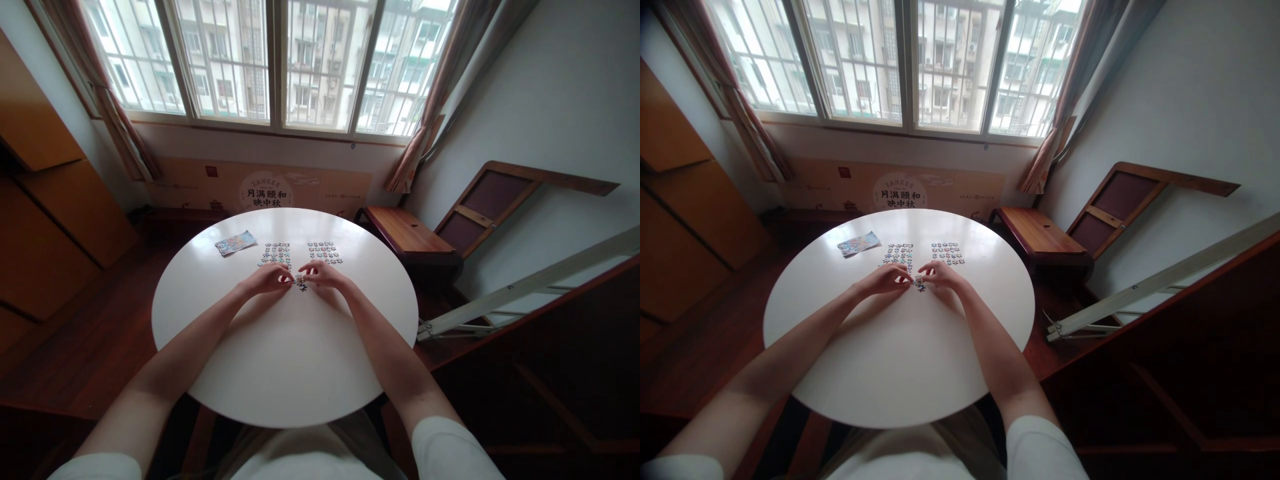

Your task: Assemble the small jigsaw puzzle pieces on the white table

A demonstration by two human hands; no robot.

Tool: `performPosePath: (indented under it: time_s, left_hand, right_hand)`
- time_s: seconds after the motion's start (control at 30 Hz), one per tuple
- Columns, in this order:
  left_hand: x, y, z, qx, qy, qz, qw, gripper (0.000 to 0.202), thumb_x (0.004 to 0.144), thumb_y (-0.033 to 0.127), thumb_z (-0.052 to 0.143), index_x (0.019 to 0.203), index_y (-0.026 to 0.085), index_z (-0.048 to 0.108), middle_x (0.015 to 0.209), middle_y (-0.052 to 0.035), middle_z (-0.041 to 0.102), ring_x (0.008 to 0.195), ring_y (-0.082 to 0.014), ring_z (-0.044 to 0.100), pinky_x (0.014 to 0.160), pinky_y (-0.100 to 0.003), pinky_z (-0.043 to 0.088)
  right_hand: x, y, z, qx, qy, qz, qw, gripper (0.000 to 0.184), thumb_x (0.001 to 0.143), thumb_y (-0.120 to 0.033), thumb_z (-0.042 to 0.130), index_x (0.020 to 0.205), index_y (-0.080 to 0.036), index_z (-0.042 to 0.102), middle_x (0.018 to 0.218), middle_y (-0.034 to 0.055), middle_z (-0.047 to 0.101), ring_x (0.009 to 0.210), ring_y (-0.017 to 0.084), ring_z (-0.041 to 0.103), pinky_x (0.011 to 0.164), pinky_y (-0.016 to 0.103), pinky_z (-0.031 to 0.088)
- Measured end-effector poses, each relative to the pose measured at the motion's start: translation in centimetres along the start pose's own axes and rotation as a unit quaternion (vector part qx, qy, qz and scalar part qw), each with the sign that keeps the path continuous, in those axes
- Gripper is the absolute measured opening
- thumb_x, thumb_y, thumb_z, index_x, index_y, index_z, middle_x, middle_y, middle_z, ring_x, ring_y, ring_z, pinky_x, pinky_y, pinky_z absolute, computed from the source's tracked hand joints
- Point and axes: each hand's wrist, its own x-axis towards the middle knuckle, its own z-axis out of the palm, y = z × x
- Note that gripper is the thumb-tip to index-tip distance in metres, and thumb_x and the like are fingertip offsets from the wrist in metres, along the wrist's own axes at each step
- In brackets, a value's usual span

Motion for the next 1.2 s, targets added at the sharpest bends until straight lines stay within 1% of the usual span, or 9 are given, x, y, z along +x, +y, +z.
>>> performPosePath:
  time_s: [0.17,0.37,0.57,0.73,0.9,1.0,1.07,1.13,1.2]
  left_hand:
    - [0.1,0.3,0.1,-0.041,-0.004,-0.010,0.999,0.022,0.081,0.023,0.057,0.090,0.027,0.076,0.071,0.0014,0.064,0.062,-0.0109,0.056,0.063,-0.021,0.041]
    - [0.3,0.0,0.4,-0.060,0.005,-0.014,0.998,0.020,0.083,0.026,0.057,0.090,0.020,0.075,0.070,-0.0002,0.065,0.061,-0.0096,0.056,0.062,-0.020,0.041]
    - [0.4,-0.4,0.6,-0.056,0.027,-0.005,0.998,0.021,0.086,0.025,0.055,0.089,0.019,0.075,0.069,-0.0012,0.065,0.059,-0.0096,0.056,0.060,-0.020,0.040]
    - [0.3,-0.6,0.9,-0.054,0.029,-0.009,0.998,0.021,0.086,0.025,0.055,0.088,0.019,0.075,0.070,-0.0012,0.066,0.059,-0.0094,0.056,0.060,-0.020,0.041]
    - [0.4,-0.7,1.1,-0.080,0.034,-0.018,0.996,0.022,0.086,0.028,0.056,0.089,0.020,0.075,0.071,-0.0019,0.068,0.059,-0.0101,0.057,0.061,-0.021,0.042]
    - [0.5,-0.8,1.2,-0.106,0.043,-0.036,0.993,0.024,0.086,0.032,0.056,0.091,0.019,0.075,0.072,-0.0023,0.069,0.060,-0.0104,0.058,0.060,-0.021,0.043]
    - [0.6,-0.8,1.3,-0.124,0.049,-0.055,0.990,0.025,0.085,0.034,0.057,0.091,0.018,0.075,0.071,-0.0023,0.069,0.059,-0.0108,0.058,0.059,-0.021,0.043]
    - [0.7,-0.9,1.4,-0.138,0.052,-0.074,0.986,0.026,0.084,0.036,0.058,0.092,0.017,0.075,0.069,-0.0021,0.069,0.058,-0.0108,0.057,0.058,-0.021,0.042]
    - [0.7,-0.9,1.5,-0.144,0.052,-0.088,0.984,0.028,0.084,0.038,0.058,0.093,0.017,0.075,0.068,-0.0016,0.069,0.055,-0.0104,0.055,0.056,-0.021,0.041]
  right_hand:
    - [0.0,-0.4,-0.1,-0.025,-0.029,-0.009,0.999,0.022,0.073,-0.023,0.068,0.093,-0.015,0.077,0.078,0.0049,0.067,0.068,0.014,0.061,0.063,0.023,0.046]
    - [-0.1,-0.6,-0.2,-0.014,-0.036,0.008,0.999,0.023,0.072,-0.024,0.070,0.092,-0.014,0.075,0.081,0.0048,0.067,0.069,0.014,0.061,0.062,0.022,0.045]
    - [0.0,-0.3,0.0,0.039,-0.044,0.019,0.998,0.023,0.069,-0.023,0.072,0.090,-0.014,0.072,0.073,0.0028,0.066,0.066,0.014,0.060,0.059,0.023,0.046]
    - [-0.1,-0.4,-0.1,0.082,-0.046,0.038,0.995,0.022,0.067,-0.022,0.072,0.088,-0.014,0.069,0.067,0.0005,0.064,0.058,0.012,0.058,0.054,0.023,0.045]
    - [-0.2,-0.7,-0.4,0.135,-0.022,0.037,0.990,0.019,0.061,-0.023,0.075,0.076,-0.014,0.068,0.067,0.0012,0.064,0.060,0.012,0.057,0.054,0.023,0.043]
    - [-0.3,-1.0,-0.6,0.196,-0.004,0.038,0.980,0.024,0.059,-0.027,0.079,0.076,-0.014,0.069,0.069,0.0021,0.065,0.064,0.013,0.058,0.058,0.024,0.043]
    - [-0.4,-1.3,-0.7,0.239,0.020,0.038,0.970,0.026,0.059,-0.030,0.079,0.077,-0.014,0.069,0.071,0.0030,0.067,0.066,0.013,0.058,0.061,0.025,0.043]
    - [-0.5,-1.6,-0.6,0.276,0.047,0.038,0.959,0.026,0.062,-0.033,0.079,0.077,-0.015,0.068,0.068,0.0015,0.065,0.062,0.012,0.055,0.058,0.025,0.041]
    - [-0.5,-1.8,-0.4,0.308,0.062,0.039,0.949,0.027,0.064,-0.036,0.078,0.079,-0.016,0.067,0.059,-0.0020,0.059,0.054,0.010,0.049,0.053,0.024,0.037]
